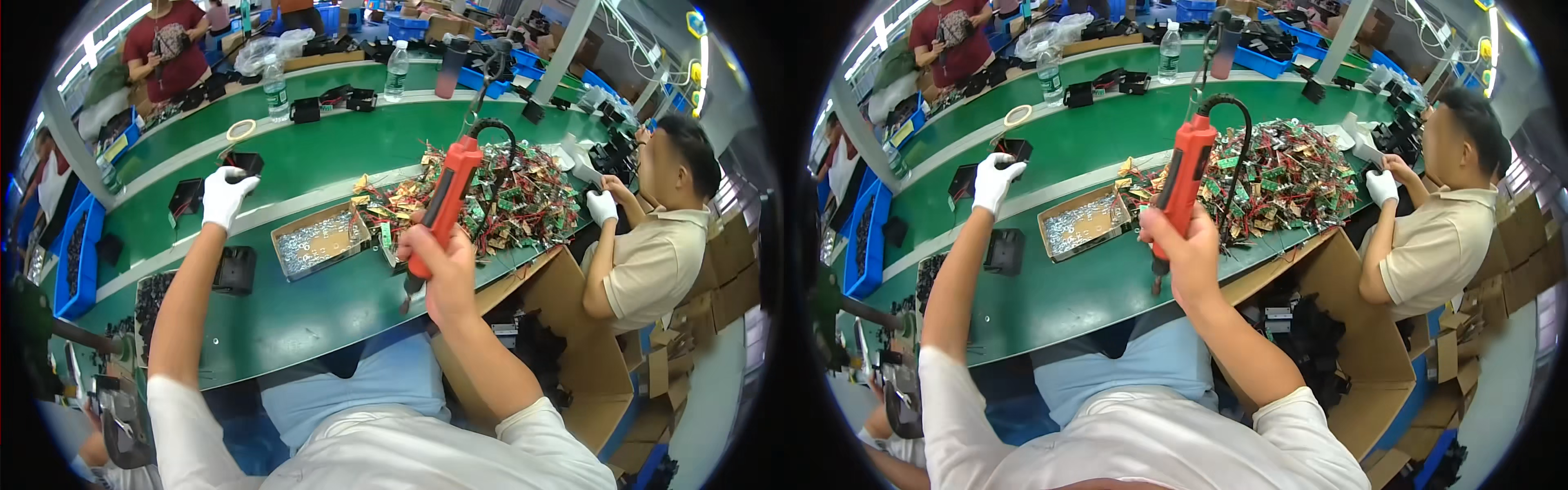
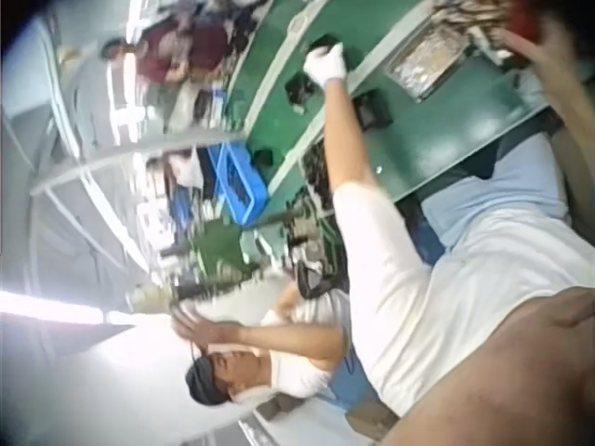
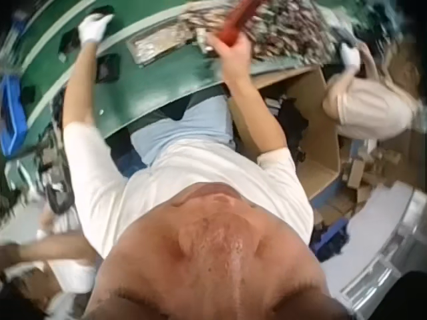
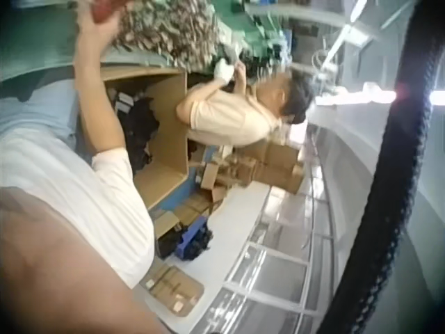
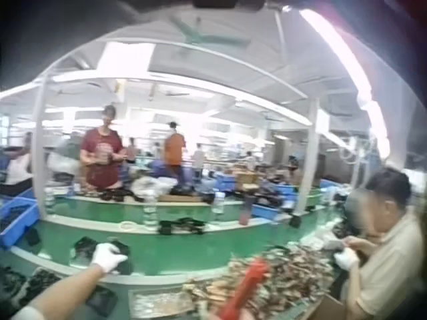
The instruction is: Assembling electronic circuit boards into plastic housings and securing them with an electric screwdriver on an assembly line.
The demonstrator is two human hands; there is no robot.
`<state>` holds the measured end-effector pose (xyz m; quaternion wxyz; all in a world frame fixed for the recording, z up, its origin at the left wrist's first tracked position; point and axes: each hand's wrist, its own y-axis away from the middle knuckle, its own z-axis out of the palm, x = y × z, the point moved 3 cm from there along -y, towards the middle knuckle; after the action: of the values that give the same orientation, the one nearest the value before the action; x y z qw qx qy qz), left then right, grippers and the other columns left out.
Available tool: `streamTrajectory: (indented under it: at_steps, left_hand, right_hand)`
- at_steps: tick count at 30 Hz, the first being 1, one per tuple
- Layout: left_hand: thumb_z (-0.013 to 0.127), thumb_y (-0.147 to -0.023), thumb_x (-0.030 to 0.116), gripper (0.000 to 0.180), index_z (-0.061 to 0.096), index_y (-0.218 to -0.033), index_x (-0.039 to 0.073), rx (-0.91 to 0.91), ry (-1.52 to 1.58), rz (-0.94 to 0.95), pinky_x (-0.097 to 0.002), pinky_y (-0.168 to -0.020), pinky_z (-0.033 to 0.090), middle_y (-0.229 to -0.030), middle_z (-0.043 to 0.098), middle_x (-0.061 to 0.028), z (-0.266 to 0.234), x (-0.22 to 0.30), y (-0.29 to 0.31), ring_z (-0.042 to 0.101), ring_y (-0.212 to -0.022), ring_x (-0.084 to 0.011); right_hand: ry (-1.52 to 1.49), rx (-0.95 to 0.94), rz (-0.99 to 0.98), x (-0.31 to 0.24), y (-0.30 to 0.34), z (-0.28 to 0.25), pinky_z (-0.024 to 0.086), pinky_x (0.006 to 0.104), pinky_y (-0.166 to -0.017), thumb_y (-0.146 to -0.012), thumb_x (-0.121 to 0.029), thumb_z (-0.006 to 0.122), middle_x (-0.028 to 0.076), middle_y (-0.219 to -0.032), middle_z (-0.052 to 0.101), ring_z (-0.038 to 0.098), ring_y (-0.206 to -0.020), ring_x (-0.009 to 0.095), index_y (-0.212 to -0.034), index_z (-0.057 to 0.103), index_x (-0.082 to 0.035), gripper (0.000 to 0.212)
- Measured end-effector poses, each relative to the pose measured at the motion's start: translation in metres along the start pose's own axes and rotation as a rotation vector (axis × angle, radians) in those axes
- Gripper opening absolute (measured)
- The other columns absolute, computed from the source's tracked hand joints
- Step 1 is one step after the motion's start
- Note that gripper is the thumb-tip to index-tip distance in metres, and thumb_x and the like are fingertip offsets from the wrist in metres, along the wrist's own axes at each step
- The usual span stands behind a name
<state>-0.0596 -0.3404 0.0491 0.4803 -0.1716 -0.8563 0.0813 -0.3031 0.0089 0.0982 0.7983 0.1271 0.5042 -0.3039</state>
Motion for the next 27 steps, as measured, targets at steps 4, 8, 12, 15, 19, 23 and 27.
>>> streamTrajectory:
  at_steps: [4,8,12,15,19,23,27]
  left_hand:
    - [0.07,-0.089,0.047,0.048,0.082,-0.107,0.005,-0.132,-0.554,-0.1,-0.0446,-0.084,0.06,-0.103,0.08,-0.017,0.012,-0.024,-0.023,0.075,-0.087,-0.0348]
    - [0.07,-0.085,0.058,0.069,0.072,-0.133,0.009,-0.073,-0.652,-0.104,-0.0502,-0.102,0.056,-0.141,0.058,-0.0245,0.056,-0.019,-0.037,0.066,-0.115,-0.0438]
    - [0.067,-0.083,0.048,0.057,0.077,-0.124,0.009,0.067,-0.621,-0.164,-0.049,-0.1,0.056,-0.124,0.068,-0.0237,-0.043,-0.013,-0.035,0.067,-0.11,-0.0412]
    - [0.065,-0.081,0.03,0.04,0.078,-0.109,0.005,0.262,-0.896,-0.229,-0.05,-0.089,0.059,-0.118,0.07,-0.0246,-0.147,-0.054,-0.048,0.069,-0.104,-0.0427]
    - [0.07,-0.086,0.02,0.04,0.072,-0.123,0.006,0.298,-1.085,-0.565,-0.0465,-0.084,0.063,-0.123,0.068,-0.0192,-0.265,-0.191,-0.053,0.074,-0.104,-0.0343]
    - [0.068,-0.082,0.017,0.06,0.052,-0.14,0.007,0.231,-1.04,-0.46,-0.0535,-0.1,0.058,-0.132,0.065,-0.0219,-0.309,-0.264,-0.052,0.069,-0.118,-0.0411]
    - [0.071,-0.086,0.023,0.046,0.066,-0.128,0.004,0.191,-0.987,-0.532,-0.0479,-0.1,0.057,-0.127,0.067,-0.0238,-0.289,-0.255,-0.065,0.07,-0.113,-0.0413]
  right_hand:
    - [0.272,0.139,0.006,0.021,-0.001,-0.046,0.054,0.0258,-0.081,-0.09,-0.004,0.079,0.008,-0.098,0.071,0.066,-0.082,0.015,-0.127,0.063,0.0,0.041]
    - [0.321,0.024,-0.046,0.003,0.007,-0.095,0.055,0.0281,-0.092,-0.097,-0.003,0.07,0.013,-0.11,0.072,0.068,-0.095,0.018,-0.142,0.053,0.005,0.048]
    - [0.338,-0.139,0.078,0.034,0.018,-0.111,0.053,0.0321,-0.101,-0.1,-0.005,0.067,0.014,-0.117,0.069,0.067,-0.103,0.022,-0.147,0.049,0.004,0.052]
    - [0.355,0.019,0.085,0.035,0.042,-0.078,0.05,0.0321,-0.103,-0.101,-0.005,0.065,0.016,-0.123,0.065,0.066,-0.107,0.024,-0.152,0.045,-0.001,0.056]
    - [0.16,0.177,-0.001,0.039,0.06,-0.057,0.054,0.0301,-0.091,-0.097,-0.003,0.066,0.015,-0.111,0.068,0.068,-0.097,0.023,-0.143,0.055,-0.001,0.047]
    - [0.313,0.135,-0.007,0.06,0.071,-0.082,0.055,0.034,-0.102,-0.104,-0.006,0.064,0.025,-0.143,0.061,0.067,-0.116,0.028,-0.161,0.038,-0.003,0.063]
    - [0.374,0.302,-0.086,0.047,0.084,-0.088,0.059,0.0342,-0.086,-0.104,-0.006,0.065,0.018,-0.11,0.072,0.069,-0.091,0.023,-0.136,0.059,0.0,0.033]
